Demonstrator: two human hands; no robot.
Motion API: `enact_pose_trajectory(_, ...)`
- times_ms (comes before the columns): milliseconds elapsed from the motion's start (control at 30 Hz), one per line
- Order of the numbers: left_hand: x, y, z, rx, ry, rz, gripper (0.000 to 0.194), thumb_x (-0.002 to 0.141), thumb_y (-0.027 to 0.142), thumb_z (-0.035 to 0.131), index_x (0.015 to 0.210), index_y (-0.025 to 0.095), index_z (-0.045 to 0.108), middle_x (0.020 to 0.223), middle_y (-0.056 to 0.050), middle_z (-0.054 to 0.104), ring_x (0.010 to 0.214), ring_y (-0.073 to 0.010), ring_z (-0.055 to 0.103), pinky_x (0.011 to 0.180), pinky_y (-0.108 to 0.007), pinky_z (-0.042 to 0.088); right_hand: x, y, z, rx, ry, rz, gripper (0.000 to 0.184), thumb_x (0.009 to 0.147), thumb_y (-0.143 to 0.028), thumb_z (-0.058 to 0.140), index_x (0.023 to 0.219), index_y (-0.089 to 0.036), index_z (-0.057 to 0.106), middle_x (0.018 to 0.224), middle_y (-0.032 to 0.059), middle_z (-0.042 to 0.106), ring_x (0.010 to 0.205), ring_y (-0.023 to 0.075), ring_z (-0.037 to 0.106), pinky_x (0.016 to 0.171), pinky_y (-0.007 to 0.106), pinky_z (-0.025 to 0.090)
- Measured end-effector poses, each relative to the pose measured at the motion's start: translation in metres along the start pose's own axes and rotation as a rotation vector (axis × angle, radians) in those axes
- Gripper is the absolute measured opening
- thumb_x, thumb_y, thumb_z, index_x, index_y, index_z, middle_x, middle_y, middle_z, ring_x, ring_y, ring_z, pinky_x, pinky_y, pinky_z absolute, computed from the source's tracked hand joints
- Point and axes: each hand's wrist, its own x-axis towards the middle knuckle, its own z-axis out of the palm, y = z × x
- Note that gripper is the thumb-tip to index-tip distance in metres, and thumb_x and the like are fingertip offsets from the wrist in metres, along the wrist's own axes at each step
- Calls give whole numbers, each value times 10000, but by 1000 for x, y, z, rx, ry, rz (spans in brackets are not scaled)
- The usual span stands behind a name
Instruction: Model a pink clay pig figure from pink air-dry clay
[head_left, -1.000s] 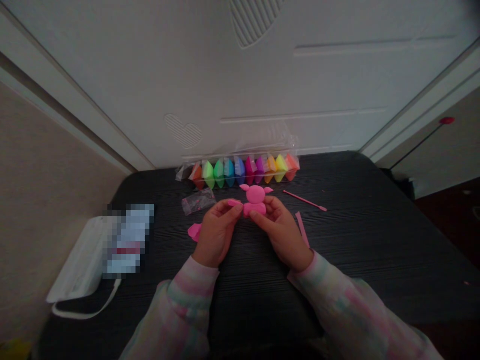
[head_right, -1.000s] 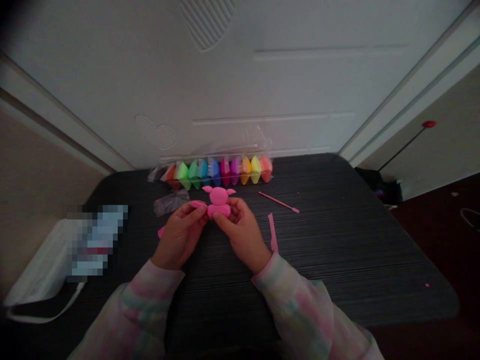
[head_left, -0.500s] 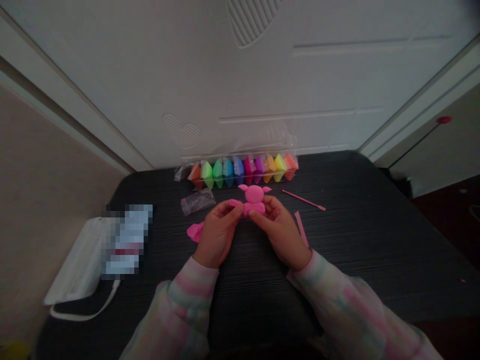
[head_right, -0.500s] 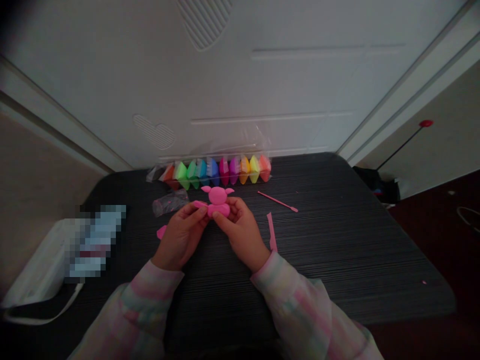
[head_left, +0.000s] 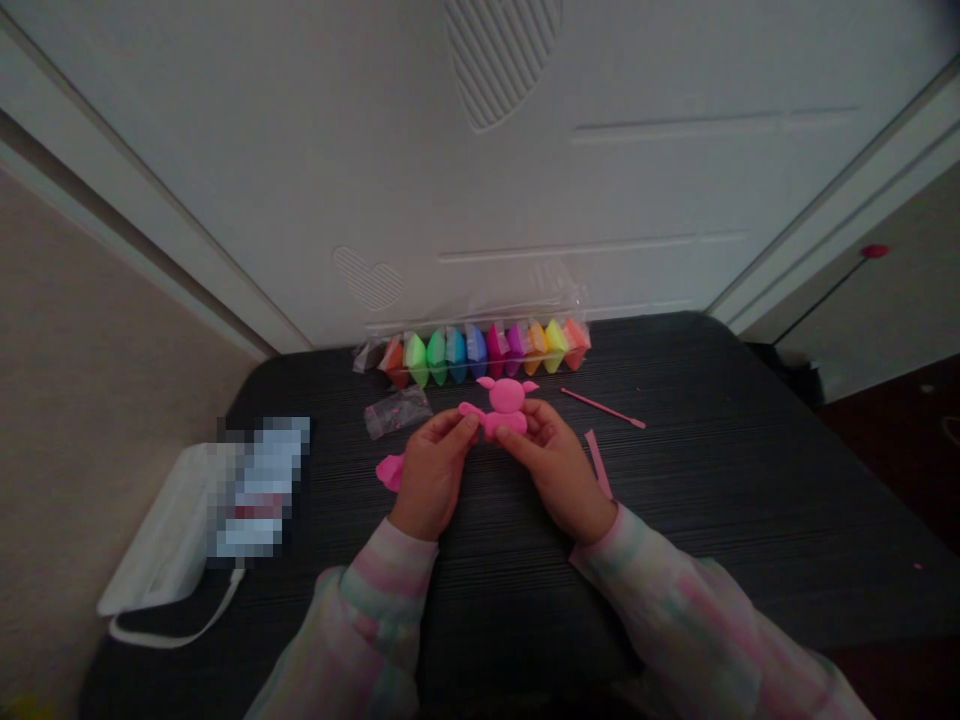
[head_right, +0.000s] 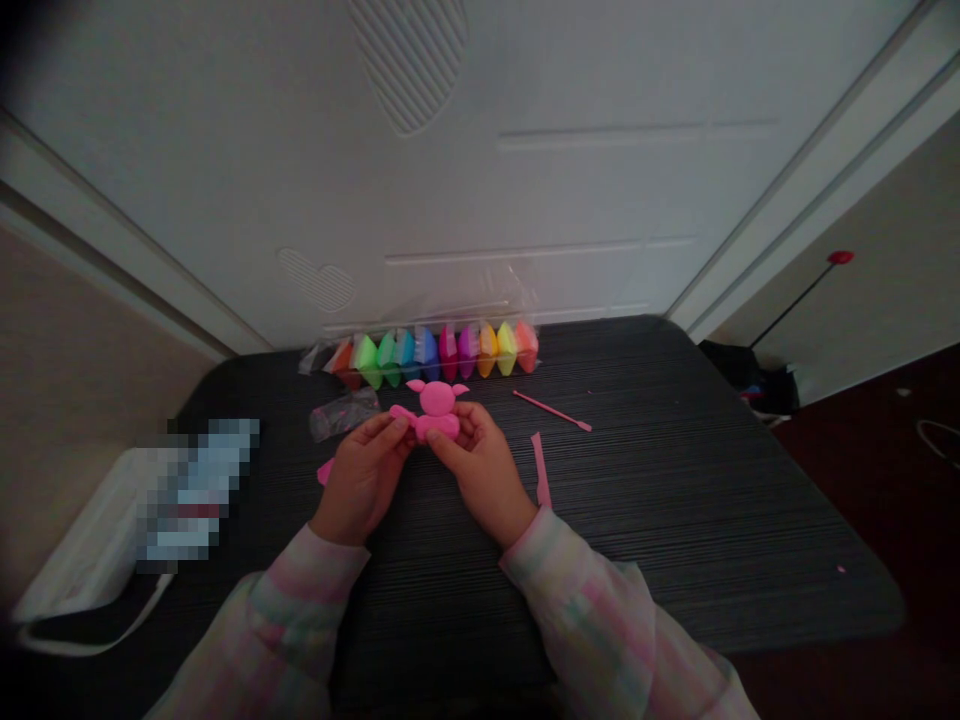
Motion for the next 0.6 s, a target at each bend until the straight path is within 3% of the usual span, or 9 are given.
enact_pose_trajectory(600, -1, -7, 2, 46, 22, 26, 88, 607, 166, 693, 665, 125, 640, 657, 15, 624, 622, -69, 553, 650, -189, 441, -1, -4, 2, -6, -4, 4, 250, 623, -229, 680, 827, -205, 536, 783, -28, 647, 743, 107, 601, 756, 259, 466)
